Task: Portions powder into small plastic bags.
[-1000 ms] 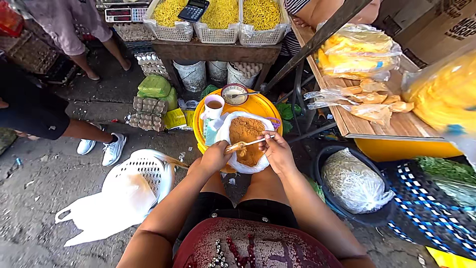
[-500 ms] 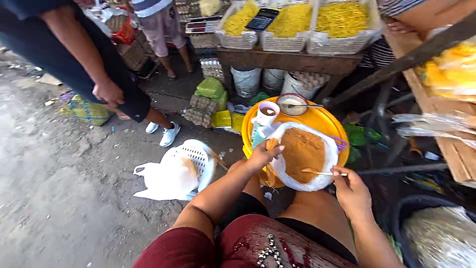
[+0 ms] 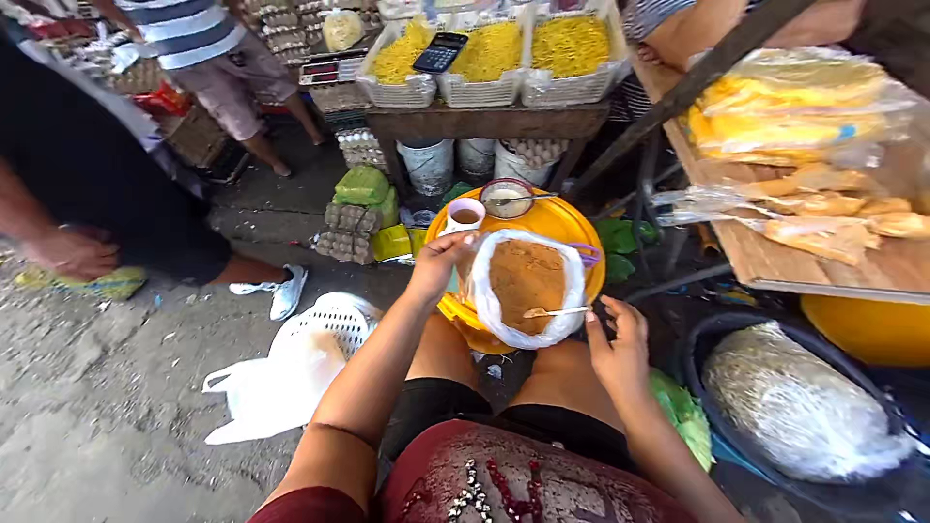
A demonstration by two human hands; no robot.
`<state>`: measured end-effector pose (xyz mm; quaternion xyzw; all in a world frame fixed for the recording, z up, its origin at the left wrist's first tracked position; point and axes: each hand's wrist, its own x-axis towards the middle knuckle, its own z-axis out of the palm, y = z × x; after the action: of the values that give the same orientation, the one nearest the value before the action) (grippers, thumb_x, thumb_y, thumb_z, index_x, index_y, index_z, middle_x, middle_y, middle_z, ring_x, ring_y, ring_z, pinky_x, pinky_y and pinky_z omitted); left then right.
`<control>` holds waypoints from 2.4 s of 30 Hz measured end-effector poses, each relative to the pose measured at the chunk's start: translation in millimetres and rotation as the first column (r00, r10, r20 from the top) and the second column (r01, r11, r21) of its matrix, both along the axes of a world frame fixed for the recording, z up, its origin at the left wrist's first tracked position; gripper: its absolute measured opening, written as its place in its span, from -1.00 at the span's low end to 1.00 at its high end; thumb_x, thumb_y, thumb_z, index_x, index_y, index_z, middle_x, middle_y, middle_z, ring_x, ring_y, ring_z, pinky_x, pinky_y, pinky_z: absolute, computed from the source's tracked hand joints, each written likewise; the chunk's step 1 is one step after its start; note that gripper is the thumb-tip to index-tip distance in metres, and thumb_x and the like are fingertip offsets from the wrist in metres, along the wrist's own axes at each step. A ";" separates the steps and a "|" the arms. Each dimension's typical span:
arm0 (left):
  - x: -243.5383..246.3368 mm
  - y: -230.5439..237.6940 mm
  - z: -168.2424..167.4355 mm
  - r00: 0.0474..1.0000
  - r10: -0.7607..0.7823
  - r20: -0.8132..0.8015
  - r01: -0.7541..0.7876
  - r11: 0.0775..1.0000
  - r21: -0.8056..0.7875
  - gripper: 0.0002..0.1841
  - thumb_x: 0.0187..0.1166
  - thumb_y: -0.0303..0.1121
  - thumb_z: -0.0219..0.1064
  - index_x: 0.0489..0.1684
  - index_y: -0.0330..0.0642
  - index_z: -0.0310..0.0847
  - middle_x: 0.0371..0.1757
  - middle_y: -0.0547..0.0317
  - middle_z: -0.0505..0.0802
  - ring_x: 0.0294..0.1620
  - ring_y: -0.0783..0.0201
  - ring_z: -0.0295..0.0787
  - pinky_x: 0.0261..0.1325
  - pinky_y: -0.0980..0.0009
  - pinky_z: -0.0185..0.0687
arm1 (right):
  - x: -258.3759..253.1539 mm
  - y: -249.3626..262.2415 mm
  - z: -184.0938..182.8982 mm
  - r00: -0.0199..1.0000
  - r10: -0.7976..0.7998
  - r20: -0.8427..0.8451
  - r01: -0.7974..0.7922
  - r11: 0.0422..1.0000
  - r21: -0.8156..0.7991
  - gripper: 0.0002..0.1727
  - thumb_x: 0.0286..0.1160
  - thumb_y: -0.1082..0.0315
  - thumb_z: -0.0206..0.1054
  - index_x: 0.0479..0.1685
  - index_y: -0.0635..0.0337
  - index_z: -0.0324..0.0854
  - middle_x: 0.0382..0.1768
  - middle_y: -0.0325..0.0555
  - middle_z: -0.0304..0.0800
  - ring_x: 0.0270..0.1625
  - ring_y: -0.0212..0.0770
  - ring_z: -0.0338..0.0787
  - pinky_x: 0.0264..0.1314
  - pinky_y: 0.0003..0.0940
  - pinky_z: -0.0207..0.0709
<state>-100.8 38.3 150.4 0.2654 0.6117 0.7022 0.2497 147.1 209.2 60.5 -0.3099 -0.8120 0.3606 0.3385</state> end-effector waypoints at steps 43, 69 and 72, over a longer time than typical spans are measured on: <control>2.5 -11.2 9.4 0.579 0.028 -0.815 -0.310 0.932 -0.189 -0.86 0.59 -0.40 0.37 -0.13 -0.24 0.84 -0.15 0.07 0.89 0.00 0.23 0.80 0.21 0.31 0.68 | -9.5 -20.6 7.6 0.993 0.096 -0.064 -0.095 0.995 0.005 -0.52 0.69 0.15 0.15 0.40 0.29 0.60 0.31 0.16 0.71 0.32 -0.05 0.74 0.34 -0.21 0.65; 46.3 58.4 99.1 0.679 -0.262 -0.685 0.177 0.965 -0.193 -0.77 0.65 -0.47 0.34 0.19 -0.25 0.73 -0.14 0.16 0.90 -0.14 0.46 0.83 0.10 0.46 0.73 | -21.1 -35.3 48.6 0.877 0.427 -0.220 -0.478 0.728 -0.492 -0.75 0.65 0.42 0.27 0.15 0.31 0.75 0.07 -0.10 0.91 0.16 -0.41 0.84 0.29 -0.45 0.68; 49.3 69.9 93.8 0.693 -0.256 -0.674 0.173 0.966 -0.190 -0.82 0.63 -0.50 0.35 0.10 -0.27 0.73 -0.17 0.15 0.89 -0.18 0.43 0.82 0.05 0.43 0.74 | -13.7 -39.3 40.7 0.906 0.361 -0.220 -0.421 0.733 -0.534 -0.83 0.60 0.42 0.34 -0.03 0.30 0.77 -0.05 -0.15 0.93 0.03 -0.44 0.86 0.20 -0.46 0.71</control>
<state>-51.6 108.2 244.1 0.5639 0.6634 0.4822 0.0975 133.5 169.8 101.2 -0.2000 -0.6950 0.6648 0.1872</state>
